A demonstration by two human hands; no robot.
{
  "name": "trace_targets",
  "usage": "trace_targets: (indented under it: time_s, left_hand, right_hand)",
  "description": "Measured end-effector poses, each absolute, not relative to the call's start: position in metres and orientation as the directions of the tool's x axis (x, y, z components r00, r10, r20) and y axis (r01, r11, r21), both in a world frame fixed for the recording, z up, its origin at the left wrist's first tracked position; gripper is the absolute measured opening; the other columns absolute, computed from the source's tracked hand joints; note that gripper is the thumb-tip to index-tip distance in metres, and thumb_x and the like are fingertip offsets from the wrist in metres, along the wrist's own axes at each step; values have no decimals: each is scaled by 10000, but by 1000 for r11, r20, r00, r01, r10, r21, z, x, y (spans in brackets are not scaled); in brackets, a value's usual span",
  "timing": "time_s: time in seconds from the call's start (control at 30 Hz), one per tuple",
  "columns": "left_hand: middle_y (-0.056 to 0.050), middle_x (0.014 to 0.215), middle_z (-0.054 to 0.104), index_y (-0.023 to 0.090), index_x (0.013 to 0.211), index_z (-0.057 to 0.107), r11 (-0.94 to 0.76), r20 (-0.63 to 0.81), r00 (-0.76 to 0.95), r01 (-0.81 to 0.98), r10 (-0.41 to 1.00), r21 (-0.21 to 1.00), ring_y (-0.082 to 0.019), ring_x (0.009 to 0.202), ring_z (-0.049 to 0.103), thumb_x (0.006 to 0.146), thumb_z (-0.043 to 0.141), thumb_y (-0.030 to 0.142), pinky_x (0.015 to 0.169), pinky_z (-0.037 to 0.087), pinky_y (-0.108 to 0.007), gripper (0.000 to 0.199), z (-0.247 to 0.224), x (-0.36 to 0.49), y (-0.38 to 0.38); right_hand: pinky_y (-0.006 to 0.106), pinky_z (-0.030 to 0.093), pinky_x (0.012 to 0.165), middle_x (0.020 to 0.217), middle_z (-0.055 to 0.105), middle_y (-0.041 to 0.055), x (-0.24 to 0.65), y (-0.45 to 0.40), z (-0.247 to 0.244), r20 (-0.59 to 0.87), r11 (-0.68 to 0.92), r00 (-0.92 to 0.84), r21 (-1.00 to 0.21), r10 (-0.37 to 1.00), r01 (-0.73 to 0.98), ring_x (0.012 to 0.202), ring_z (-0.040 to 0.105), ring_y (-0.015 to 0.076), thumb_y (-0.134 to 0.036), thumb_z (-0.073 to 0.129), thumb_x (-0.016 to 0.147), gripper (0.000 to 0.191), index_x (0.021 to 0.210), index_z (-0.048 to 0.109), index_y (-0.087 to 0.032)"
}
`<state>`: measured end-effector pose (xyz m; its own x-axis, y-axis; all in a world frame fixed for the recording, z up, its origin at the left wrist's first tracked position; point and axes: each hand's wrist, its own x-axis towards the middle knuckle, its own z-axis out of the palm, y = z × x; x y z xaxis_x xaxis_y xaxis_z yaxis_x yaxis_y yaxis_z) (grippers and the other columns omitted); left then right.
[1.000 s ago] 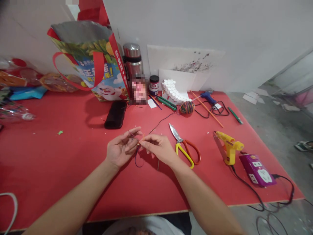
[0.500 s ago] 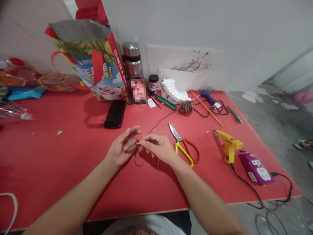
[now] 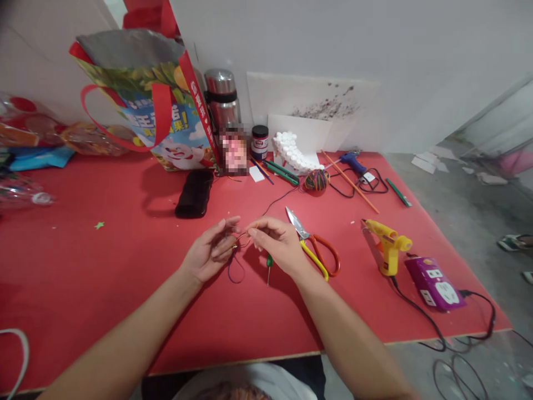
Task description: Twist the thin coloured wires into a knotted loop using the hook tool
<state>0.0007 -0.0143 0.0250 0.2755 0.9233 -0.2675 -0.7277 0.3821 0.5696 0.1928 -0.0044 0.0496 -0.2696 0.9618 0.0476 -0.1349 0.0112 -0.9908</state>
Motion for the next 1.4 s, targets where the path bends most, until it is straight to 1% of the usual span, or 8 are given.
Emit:
trace_targets:
  time_s: [0.17, 0.4, 0.8, 0.93, 1.13, 1.27, 1.33, 1.4]
  left_hand:
    - [-66, 815, 770, 95, 1075, 785, 400, -259, 306, -736, 916, 546, 14, 357, 291, 892, 743, 287, 322, 242, -111, 269, 27, -1, -15]
    - [-115, 898, 810, 102, 1081, 780, 386, -258, 293, -775, 921, 500, 2, 360, 289, 962, 648, 246, 321, 258, -109, 229, 26, -3, -14]
    - [-115, 955, 810, 107, 1084, 779, 338, -250, 236, -771, 939, 540, 8, 368, 259, 941, 688, 276, 320, 251, -108, 240, 28, -2, -14]
    - [-119, 984, 808, 120, 1078, 784, 312, -249, 200, -745, 948, 589, 9, 375, 249, 933, 693, 290, 322, 241, -104, 241, 28, -1, -14]
    - [-125, 1016, 812, 138, 1083, 788, 306, -254, 184, -719, 950, 624, 10, 379, 261, 918, 703, 304, 329, 226, -114, 248, 29, 0, -14]
    - [-152, 1008, 815, 122, 1084, 793, 273, -236, 145, -635, 961, 722, 11, 380, 277, 901, 724, 305, 372, 258, -145, 268, 30, 3, -15]
    - [-155, 952, 815, 109, 1080, 799, 252, -226, 119, -587, 967, 769, 7, 386, 280, 883, 748, 310, 400, 278, -165, 286, 30, 5, -16]
    - [-116, 790, 793, 105, 1072, 808, 237, -222, 95, -560, 970, 794, -5, 390, 281, 863, 773, 325, 421, 284, -181, 305, 31, 7, -18]
  right_hand:
    - [235, 455, 489, 628, 624, -14, 192, 1, 42, 6, -14, -175, -994, 984, -111, 563, 540, 115, -387, 780, 844, 196, 905, 766, -202]
    - [205, 437, 387, 615, 606, -37, 189, -1, 45, -120, -121, -210, -993, 970, 6, 458, 501, 85, -421, 771, 832, 262, 940, 763, -182]
    - [196, 488, 403, 778, 663, 13, 182, -5, 37, -45, -11, -338, -995, 940, 102, 548, 564, 100, -400, 723, 867, 231, 917, 771, -179]
    - [219, 496, 482, 821, 700, 29, 182, -7, 38, 41, 101, -366, -984, 930, 147, 582, 594, 110, -361, 692, 913, 186, 928, 784, -200]
    - [332, 570, 796, 907, 758, 53, 182, -9, 35, 240, 356, -431, -910, 870, 213, 841, 712, 183, -250, 668, 954, 143, 972, 809, -245]
    - [357, 585, 850, 984, 765, 70, 181, -12, 35, 320, 465, -473, -855, 821, 229, 919, 733, 198, -195, 647, 966, 182, 1032, 808, -249]
    - [386, 586, 935, 1018, 783, 70, 180, -13, 36, 352, 500, -488, -840, 799, 213, 1015, 741, 213, -176, 622, 982, 206, 1053, 799, -253]
    - [407, 577, 988, 1038, 797, 69, 180, -13, 37, 393, 541, -480, -812, 784, 218, 1075, 737, 222, -172, 605, 996, 217, 1073, 790, -256]
